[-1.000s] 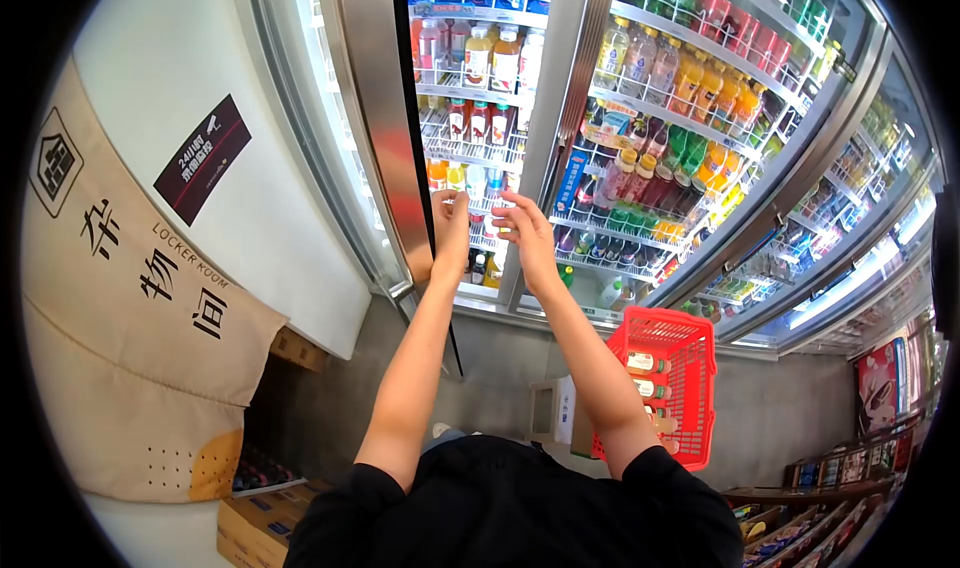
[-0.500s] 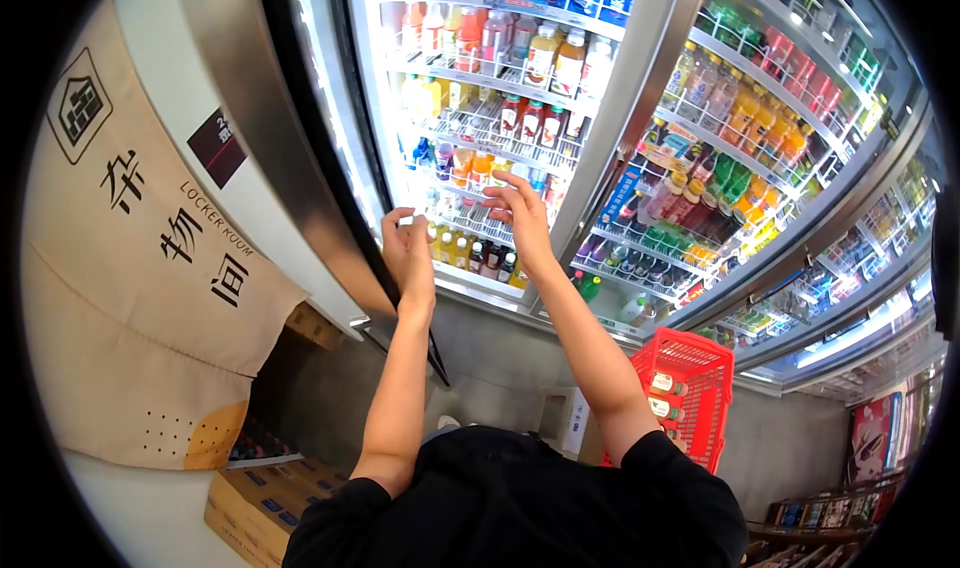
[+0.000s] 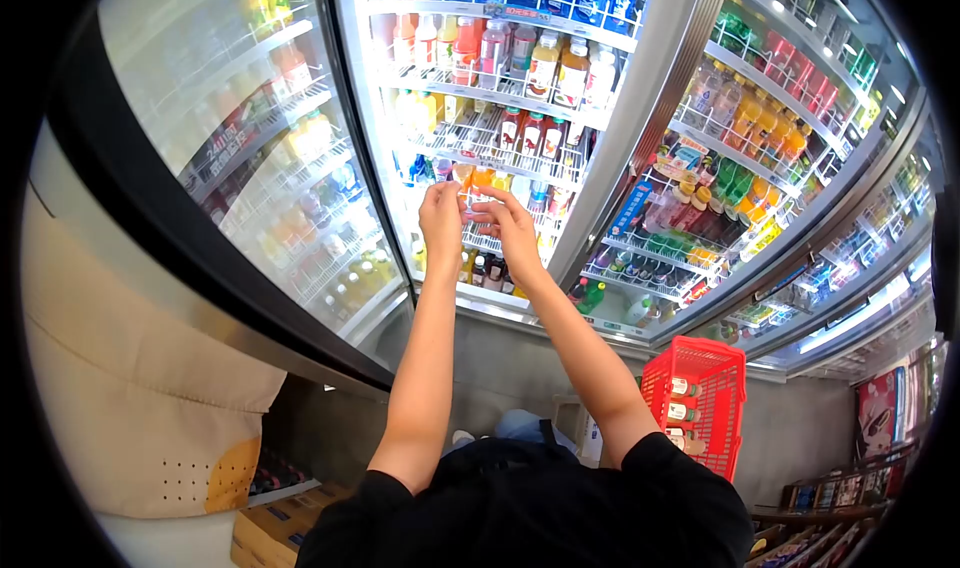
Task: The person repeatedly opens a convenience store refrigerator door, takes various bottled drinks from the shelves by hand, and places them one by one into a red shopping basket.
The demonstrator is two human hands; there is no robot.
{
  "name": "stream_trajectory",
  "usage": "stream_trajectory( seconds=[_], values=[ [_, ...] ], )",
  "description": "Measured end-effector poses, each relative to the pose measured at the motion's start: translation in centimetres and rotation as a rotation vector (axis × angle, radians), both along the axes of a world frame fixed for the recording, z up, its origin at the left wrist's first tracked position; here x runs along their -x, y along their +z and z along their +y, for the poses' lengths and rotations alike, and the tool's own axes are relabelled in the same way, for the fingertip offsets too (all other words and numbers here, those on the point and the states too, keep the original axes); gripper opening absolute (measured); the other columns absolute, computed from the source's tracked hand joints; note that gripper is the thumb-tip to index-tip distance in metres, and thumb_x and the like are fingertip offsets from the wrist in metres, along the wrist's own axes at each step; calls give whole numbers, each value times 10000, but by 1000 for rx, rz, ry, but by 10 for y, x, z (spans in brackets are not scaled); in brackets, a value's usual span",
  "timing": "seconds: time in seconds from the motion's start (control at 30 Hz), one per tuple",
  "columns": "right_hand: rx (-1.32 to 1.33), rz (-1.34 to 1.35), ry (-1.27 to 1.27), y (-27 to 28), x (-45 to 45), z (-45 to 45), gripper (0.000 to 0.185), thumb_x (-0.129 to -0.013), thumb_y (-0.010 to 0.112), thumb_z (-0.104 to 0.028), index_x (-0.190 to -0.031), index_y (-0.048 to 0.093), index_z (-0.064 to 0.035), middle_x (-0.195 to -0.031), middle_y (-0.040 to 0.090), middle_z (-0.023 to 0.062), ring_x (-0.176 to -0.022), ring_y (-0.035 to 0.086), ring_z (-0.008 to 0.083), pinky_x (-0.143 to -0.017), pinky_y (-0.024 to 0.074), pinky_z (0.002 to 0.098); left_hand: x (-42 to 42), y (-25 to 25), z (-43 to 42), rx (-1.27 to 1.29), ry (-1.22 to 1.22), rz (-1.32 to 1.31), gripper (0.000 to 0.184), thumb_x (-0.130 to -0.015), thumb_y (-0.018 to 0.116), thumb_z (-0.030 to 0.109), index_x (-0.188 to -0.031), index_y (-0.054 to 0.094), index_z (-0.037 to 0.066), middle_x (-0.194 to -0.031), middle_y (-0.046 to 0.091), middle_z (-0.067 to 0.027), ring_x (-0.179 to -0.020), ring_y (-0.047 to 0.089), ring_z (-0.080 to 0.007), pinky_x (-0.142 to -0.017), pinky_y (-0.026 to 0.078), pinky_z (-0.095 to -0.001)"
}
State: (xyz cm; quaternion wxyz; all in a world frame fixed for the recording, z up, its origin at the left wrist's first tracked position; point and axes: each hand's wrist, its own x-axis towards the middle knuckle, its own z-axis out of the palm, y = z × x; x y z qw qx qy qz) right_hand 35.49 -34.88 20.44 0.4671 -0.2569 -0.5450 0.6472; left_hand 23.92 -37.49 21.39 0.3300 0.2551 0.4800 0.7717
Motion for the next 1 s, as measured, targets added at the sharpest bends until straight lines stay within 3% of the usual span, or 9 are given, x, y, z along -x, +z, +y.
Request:
stream_trajectory(
  seconds=[0.17, 0.47, 0.63, 1.0],
  values=[
    [-21, -46, -31, 11, 9, 39, 321, -998, 464, -228, -1261, 586, -89, -1061, 664, 65, -930, 607, 133, -802, 481, 271, 34, -4, 38, 31, -62, 25, 220, -921, 558, 248, -946, 638, 44, -708, 537, -7, -563, 474, -87, -560, 392, -225],
    [-58, 52, 30, 20, 24, 137, 300, -998, 473, -229, -1218, 589, -61, -1034, 669, 80, -877, 614, 134, -755, 494, 255, 86, -15, 18, 83, -8, 191, 252, -963, 554, 278, -1025, 626, 45, -739, 580, -27, -592, 508, -84, -567, 428, -230],
    [-43, 48, 63, 9, 19, 166, 325, -999, 441, -224, -1247, 572, -60, -1089, 656, 96, -969, 620, 168, -831, 503, 304, 116, -12, 23, 75, -6, 265, 270, -978, 529, 286, -1017, 625, 36, -732, 572, -27, -615, 508, -95, -602, 422, -241],
    [-78, -87, 13, 3, 28, 241, 328, -1008, 446, -238, -1246, 574, -52, -1110, 662, 96, -968, 627, 152, -836, 505, 296, 136, 19, 155, 167, -235, 456, 301, -956, 534, 329, -1039, 635, 58, -792, 579, -15, -725, 551, -103, -743, 457, -264]
  ],
)
